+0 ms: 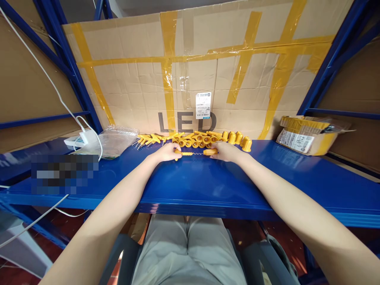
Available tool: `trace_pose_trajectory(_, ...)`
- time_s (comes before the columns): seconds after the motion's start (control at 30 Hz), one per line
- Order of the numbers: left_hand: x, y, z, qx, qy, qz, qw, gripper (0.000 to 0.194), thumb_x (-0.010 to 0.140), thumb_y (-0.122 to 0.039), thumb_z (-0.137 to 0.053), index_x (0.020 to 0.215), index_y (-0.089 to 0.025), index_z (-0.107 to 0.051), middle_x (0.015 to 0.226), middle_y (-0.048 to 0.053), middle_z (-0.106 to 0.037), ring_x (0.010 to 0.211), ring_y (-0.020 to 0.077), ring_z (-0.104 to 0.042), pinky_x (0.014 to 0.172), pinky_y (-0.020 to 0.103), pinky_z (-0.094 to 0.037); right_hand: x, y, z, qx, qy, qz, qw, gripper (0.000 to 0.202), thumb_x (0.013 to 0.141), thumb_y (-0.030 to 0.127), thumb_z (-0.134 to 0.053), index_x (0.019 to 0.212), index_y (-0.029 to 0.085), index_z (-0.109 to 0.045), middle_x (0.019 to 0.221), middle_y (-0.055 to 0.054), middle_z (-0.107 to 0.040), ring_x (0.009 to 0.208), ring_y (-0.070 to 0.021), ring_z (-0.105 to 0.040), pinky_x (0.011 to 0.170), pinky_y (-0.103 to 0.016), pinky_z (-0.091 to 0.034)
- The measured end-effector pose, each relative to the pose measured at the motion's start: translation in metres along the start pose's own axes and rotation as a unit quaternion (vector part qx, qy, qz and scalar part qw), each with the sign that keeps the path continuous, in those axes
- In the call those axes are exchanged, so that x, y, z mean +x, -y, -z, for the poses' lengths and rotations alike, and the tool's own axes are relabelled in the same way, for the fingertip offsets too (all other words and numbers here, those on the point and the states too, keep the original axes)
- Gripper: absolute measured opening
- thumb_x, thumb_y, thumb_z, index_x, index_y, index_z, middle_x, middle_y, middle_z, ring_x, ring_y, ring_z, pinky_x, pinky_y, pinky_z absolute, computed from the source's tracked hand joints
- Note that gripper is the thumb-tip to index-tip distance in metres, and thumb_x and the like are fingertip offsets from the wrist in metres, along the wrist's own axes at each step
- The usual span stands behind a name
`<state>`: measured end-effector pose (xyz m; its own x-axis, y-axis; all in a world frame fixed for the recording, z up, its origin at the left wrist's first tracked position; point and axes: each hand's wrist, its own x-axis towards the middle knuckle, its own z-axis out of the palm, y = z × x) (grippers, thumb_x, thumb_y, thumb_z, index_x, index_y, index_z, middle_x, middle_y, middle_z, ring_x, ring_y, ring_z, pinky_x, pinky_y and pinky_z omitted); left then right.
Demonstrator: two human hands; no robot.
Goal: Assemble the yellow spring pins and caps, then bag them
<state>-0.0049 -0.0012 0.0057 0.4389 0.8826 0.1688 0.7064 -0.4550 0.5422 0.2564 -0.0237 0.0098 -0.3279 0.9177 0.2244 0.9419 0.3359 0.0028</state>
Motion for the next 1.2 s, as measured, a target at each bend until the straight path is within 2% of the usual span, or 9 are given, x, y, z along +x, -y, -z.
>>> trace_pose_trajectory(0.1, 0.001, 0.001, 0.000, -0.009, 0.000, -0.002, 1.000, 0.015, 0.065, -0.026, -0.061, 0.078, -0.018, -0.059, 0.053, -0.004, -0.062, 0.056, 0.0151, -0.060, 0.057, 0.024, -0.045, 0.000, -0.001, 0.000, -0.008, -0.004, 0.002, 1.000, 0.024, 0.078, 0.033, -0.064, 0.097, 0.018, -0.065, 0.105, -0.012, -0.067, 0.097, -0.0287, -0.063, 0.076, -0.033, -0.047)
trace_pose_trajectory(0.27, 0.000, 0.000, -0.001, -0.011, -0.001, 0.002, 1.000, 0.016, 0.065, -0.025, -0.061, 0.080, -0.018, -0.059, 0.053, -0.004, -0.062, 0.056, 0.0154, -0.060, 0.058, 0.024, -0.046, 0.003, 0.000, -0.005, 0.057, -0.013, 0.053, 0.997, 0.027, 0.077, 0.032, -0.066, 0.099, 0.018, -0.064, 0.106, -0.010, -0.067, 0.097, -0.0253, -0.062, 0.076, -0.031, -0.046)
trace_pose_trajectory(0.4, -0.002, -0.002, -0.001, -0.018, 0.007, -0.008, 1.000, 0.017, 0.066, -0.025, -0.062, 0.081, -0.018, -0.060, 0.052, -0.004, -0.061, 0.054, 0.0151, -0.060, 0.056, 0.024, -0.045, 0.004, 0.003, -0.009, 0.126, -0.039, 0.075, 0.988, 0.030, 0.077, 0.033, -0.066, 0.101, 0.016, -0.061, 0.092, -0.007, -0.067, 0.081, -0.0200, -0.062, 0.068, -0.027, -0.044)
trace_pose_trajectory(0.53, -0.002, -0.003, -0.001, -0.012, 0.012, -0.013, 1.000, 0.018, 0.066, -0.026, -0.061, 0.082, -0.018, -0.062, 0.052, -0.004, -0.061, 0.052, 0.0146, -0.059, 0.055, 0.024, -0.044, 0.005, 0.002, -0.014, 0.226, -0.043, 0.048, 0.972, 0.034, 0.076, 0.031, -0.068, 0.103, 0.015, -0.058, 0.084, -0.003, -0.066, 0.069, -0.0150, -0.060, 0.061, -0.025, -0.044)
trace_pose_trajectory(0.77, -0.004, -0.008, -0.001, -0.032, -0.004, 0.009, 0.999, 0.016, 0.067, -0.023, -0.061, 0.082, -0.018, -0.059, 0.051, -0.005, -0.060, 0.052, 0.0140, -0.058, 0.058, 0.025, -0.044, 0.006, 0.009, -0.019, 0.437, 0.025, -0.031, 0.898, 0.026, 0.079, 0.040, -0.066, 0.085, 0.017, -0.054, 0.072, -0.002, -0.066, 0.050, -0.0092, -0.054, 0.050, -0.022, -0.044)
trace_pose_trajectory(0.87, -0.005, -0.010, 0.000, -0.025, -0.007, 0.001, 1.000, 0.014, 0.067, -0.023, -0.061, 0.080, -0.018, -0.059, 0.051, -0.005, -0.060, 0.053, 0.0143, -0.058, 0.059, 0.025, -0.044, 0.006, 0.013, -0.018, 0.462, 0.020, -0.053, 0.885, 0.028, 0.079, 0.040, -0.067, 0.089, 0.018, -0.053, 0.070, -0.001, -0.065, 0.047, -0.0077, -0.050, 0.045, -0.021, -0.042)
trace_pose_trajectory(0.97, -0.005, -0.010, 0.000, -0.016, 0.000, -0.017, 1.000, 0.012, 0.066, -0.021, -0.060, 0.077, -0.018, -0.059, 0.053, -0.004, -0.062, 0.054, 0.0149, -0.059, 0.061, 0.025, -0.045, 0.005, 0.015, -0.017, 0.449, 0.019, -0.060, 0.891, 0.029, 0.080, 0.037, -0.067, 0.094, 0.017, -0.052, 0.067, 0.001, -0.064, 0.045, -0.0065, -0.048, 0.042, -0.020, -0.040)
trace_pose_trajectory(1.07, -0.005, -0.009, 0.000, 0.000, -0.004, -0.024, 1.000, 0.010, 0.065, -0.020, -0.060, 0.074, -0.019, -0.059, 0.052, -0.005, -0.062, 0.055, 0.0151, -0.060, 0.063, 0.026, -0.045, 0.004, 0.014, -0.018, 0.452, 0.029, -0.050, 0.890, 0.029, 0.078, 0.028, -0.069, 0.098, 0.017, -0.051, 0.067, 0.003, -0.063, 0.046, -0.0061, -0.050, 0.045, -0.019, -0.040)
trace_pose_trajectory(1.2, -0.005, -0.009, 0.001, -0.004, -0.010, -0.024, 1.000, 0.011, 0.064, -0.021, -0.060, 0.075, -0.018, -0.059, 0.051, -0.004, -0.061, 0.054, 0.0146, -0.058, 0.059, 0.025, -0.043, 0.003, 0.009, -0.017, 0.498, 0.056, -0.033, 0.864, 0.038, 0.071, 0.020, -0.075, 0.101, 0.016, -0.051, 0.068, 0.003, -0.065, 0.051, -0.0069, -0.054, 0.053, -0.020, -0.044)
